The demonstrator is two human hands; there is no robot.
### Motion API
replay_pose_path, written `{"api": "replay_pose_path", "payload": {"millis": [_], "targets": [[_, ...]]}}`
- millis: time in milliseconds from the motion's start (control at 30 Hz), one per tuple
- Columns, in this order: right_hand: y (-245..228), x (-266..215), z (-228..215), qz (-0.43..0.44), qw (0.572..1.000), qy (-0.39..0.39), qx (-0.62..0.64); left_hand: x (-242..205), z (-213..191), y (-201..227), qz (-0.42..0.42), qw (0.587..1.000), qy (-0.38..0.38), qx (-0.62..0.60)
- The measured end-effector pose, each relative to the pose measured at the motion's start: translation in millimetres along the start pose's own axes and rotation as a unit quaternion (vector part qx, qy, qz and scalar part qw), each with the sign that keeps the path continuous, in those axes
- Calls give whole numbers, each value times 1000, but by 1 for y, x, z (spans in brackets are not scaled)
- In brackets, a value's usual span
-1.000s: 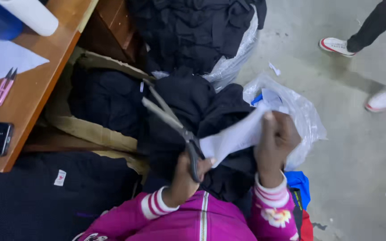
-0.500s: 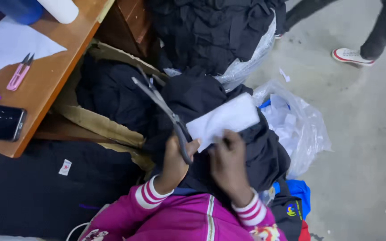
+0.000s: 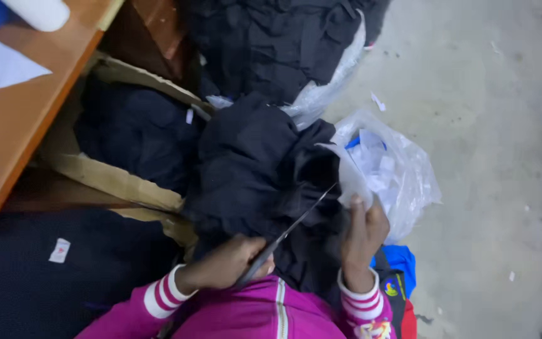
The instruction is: The person uses shears to trim a paper tag or label from a black polo shirt, then places the trimmed item into a pile.
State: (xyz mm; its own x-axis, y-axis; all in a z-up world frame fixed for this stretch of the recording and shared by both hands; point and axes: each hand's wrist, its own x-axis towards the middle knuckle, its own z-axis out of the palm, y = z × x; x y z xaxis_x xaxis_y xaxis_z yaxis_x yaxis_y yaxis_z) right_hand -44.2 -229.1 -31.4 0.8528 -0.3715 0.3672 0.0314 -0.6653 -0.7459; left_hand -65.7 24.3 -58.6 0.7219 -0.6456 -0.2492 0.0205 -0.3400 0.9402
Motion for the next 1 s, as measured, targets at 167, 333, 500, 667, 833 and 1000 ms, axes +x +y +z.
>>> {"api": "replay_pose_path", "payload": {"millis": [167, 333, 500, 667, 833, 1000], "targets": [[14, 5, 2, 132, 932, 31, 336, 6, 22, -15, 22, 983, -144, 112], [36, -3, 6, 180, 897, 88, 393, 10, 18, -9, 43, 987, -134, 77], [49, -9, 9, 150, 890, 77, 424, 13, 21, -4, 61, 992, -103, 47], [47, -6, 0, 190, 867, 79, 454, 8, 27, -3, -41, 983, -109, 142], [47, -9, 1, 198, 863, 80, 459, 5, 26, -3, -18, 983, -112, 146], [32, -6, 2, 203, 848, 66, 486, 5, 21, 0, -22, 977, -139, 163]]}}
